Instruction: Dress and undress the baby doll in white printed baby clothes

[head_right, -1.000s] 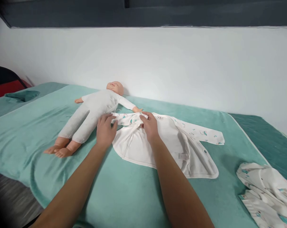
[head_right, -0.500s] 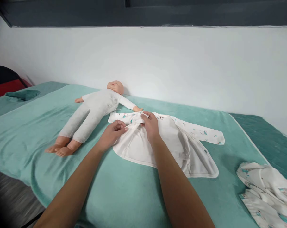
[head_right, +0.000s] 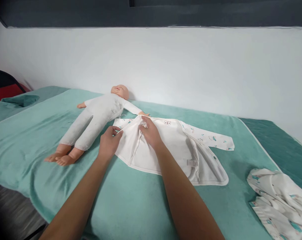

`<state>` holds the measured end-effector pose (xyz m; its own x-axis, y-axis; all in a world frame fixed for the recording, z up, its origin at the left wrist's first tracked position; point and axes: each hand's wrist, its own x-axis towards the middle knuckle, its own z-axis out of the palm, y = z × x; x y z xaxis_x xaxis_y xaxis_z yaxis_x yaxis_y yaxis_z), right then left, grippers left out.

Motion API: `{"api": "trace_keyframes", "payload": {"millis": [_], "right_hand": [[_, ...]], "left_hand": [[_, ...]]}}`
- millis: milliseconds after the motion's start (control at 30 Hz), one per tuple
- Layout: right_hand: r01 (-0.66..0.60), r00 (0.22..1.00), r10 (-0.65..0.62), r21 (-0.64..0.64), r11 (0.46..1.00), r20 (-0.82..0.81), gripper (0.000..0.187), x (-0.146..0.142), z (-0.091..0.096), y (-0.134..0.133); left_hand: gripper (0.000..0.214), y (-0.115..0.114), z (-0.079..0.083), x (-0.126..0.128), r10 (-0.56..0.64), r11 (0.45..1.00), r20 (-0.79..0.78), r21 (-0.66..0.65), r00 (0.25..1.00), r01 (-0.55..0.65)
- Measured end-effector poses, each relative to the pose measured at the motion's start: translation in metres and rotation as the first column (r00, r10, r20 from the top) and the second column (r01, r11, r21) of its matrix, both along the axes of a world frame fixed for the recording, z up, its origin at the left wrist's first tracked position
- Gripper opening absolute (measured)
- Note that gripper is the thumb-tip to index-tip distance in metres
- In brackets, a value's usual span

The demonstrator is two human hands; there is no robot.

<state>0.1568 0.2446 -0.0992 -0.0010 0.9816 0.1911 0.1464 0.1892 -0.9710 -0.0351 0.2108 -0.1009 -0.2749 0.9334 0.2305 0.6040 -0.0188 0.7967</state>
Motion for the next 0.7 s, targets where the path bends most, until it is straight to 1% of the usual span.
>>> {"api": "trace_keyframes", "payload": {"millis": [67, 133, 233, 267, 300, 367, 400, 433, 467, 533, 567, 633, 700], "right_hand": [[0.021, 0.971, -0.030, 0.041, 0.999, 0.238, 0.047, -0.002, -0.004, 0.001], [0.012, 0.899, -0.047, 0.083, 0.996, 0.436, 0.048, -0.004, -0.006, 0.001], [-0.053, 0.767, -0.012, 0.082, 0.995, 0.642, 0.054, -0.005, -0.005, -0.003], [-0.078, 0.722, 0.010, 0.068, 0.995, 0.691, 0.056, -0.005, -0.004, -0.004], [-0.101, 0.684, 0.029, 0.055, 0.993, 0.729, 0.058, -0.005, -0.003, -0.005], [-0.137, 0.638, 0.054, 0.044, 0.990, 0.768, 0.061, -0.005, -0.001, -0.006], [-0.145, 0.637, 0.056, 0.048, 0.988, 0.769, 0.061, -0.004, -0.001, -0.006], [-0.139, 0.653, 0.047, 0.059, 0.988, 0.756, 0.060, -0.003, -0.001, -0.005], [-0.115, 0.683, 0.024, 0.074, 0.991, 0.730, 0.056, -0.001, -0.001, -0.004], [0.003, 0.734, -0.076, 0.109, 0.994, 0.675, 0.045, 0.004, -0.001, -0.002], [0.077, 0.733, -0.138, 0.120, 0.990, 0.666, 0.041, 0.007, -0.001, -0.001], [0.188, 0.690, -0.229, 0.136, 0.973, 0.687, 0.034, 0.014, -0.001, -0.001], [0.199, 0.627, -0.244, 0.151, 0.968, 0.740, 0.030, 0.019, -0.002, -0.002]], "left_hand": [[0.013, 0.000, -0.001, 0.000, -0.006, 1.000, -0.051, 0.012, 0.999, 0.006], [0.015, 0.001, -0.004, -0.001, -0.001, 0.999, -0.108, 0.053, 0.994, 0.007], [0.015, 0.001, -0.007, 0.000, 0.000, 0.978, -0.175, 0.203, 0.985, 0.036], [0.014, 0.000, -0.007, 0.001, -0.026, 0.963, -0.186, 0.260, 0.982, 0.074], [0.014, -0.001, -0.006, 0.002, -0.082, 0.944, -0.194, 0.299, 0.978, 0.139], [0.014, -0.006, -0.003, 0.005, -0.277, 0.892, -0.208, 0.306, 0.938, 0.331], [0.015, -0.009, -0.001, 0.007, -0.384, 0.859, -0.212, 0.274, 0.899, 0.432], [0.015, -0.011, 0.001, 0.009, -0.474, 0.827, -0.210, 0.227, 0.855, 0.514], [0.016, -0.014, 0.004, 0.010, -0.536, 0.803, -0.201, 0.177, 0.820, 0.569], [0.019, -0.019, 0.008, 0.011, -0.592, 0.786, -0.161, 0.103, 0.790, 0.610], [0.022, -0.021, 0.009, 0.011, -0.600, 0.787, -0.133, 0.080, 0.789, 0.612], [0.027, -0.025, 0.010, 0.012, -0.612, 0.785, -0.087, 0.057, 0.786, 0.617], [0.029, -0.032, 0.010, 0.012, -0.630, 0.772, -0.079, 0.041, 0.772, 0.634]]}}
